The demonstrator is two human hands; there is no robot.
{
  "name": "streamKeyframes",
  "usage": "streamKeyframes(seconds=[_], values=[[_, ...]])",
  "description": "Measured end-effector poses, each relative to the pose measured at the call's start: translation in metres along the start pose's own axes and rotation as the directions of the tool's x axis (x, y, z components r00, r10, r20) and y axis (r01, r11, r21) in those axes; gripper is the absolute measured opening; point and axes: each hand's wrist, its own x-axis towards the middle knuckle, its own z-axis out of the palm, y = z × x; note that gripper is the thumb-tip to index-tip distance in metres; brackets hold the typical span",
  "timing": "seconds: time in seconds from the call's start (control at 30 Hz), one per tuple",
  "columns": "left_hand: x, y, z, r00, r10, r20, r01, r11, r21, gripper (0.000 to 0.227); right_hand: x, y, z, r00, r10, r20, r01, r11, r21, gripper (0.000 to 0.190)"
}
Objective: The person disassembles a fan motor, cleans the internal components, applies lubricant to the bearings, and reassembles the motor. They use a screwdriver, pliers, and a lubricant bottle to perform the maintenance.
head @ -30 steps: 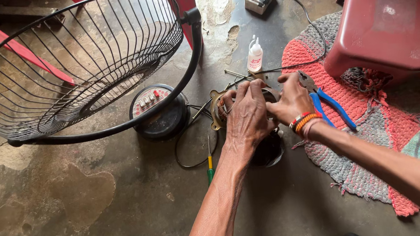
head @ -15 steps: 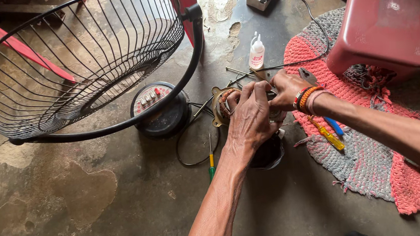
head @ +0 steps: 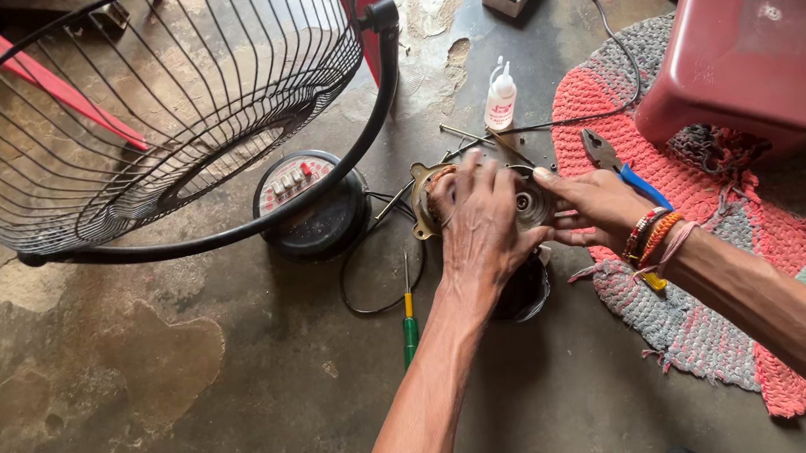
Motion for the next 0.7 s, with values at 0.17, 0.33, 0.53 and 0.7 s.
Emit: streamKeyframes(seconds=[0.17, 0.33, 0.53, 0.7], values=[[-0.010, -0.002, -0.007, 0.999, -0.050, -0.005, 0.050, 0.999, -0.003, 0.051, 0.002, 0.001, -0.001, 0.999, 0.023, -0.048, -0.025, 0.999, -0.034, 0.041], [-0.012, -0.001, -0.006, 0.997, -0.074, -0.004, 0.074, 0.997, -0.003, 0.045, -0.001, 0.001, 0.002, 0.997, 0.027, -0.074, -0.032, 0.998, -0.062, 0.042], [-0.011, 0.004, 0.001, 0.992, -0.123, 0.005, 0.123, 0.992, -0.012, 0.046, 0.000, 0.004, 0.000, 0.998, 0.020, -0.062, -0.022, 0.999, -0.028, 0.039], [-0.010, 0.003, 0.005, 0.982, -0.151, 0.114, 0.149, 0.988, 0.031, 0.043, -0.002, 0.004, 0.001, 0.999, -0.009, -0.049, 0.005, 0.998, -0.067, 0.042]])
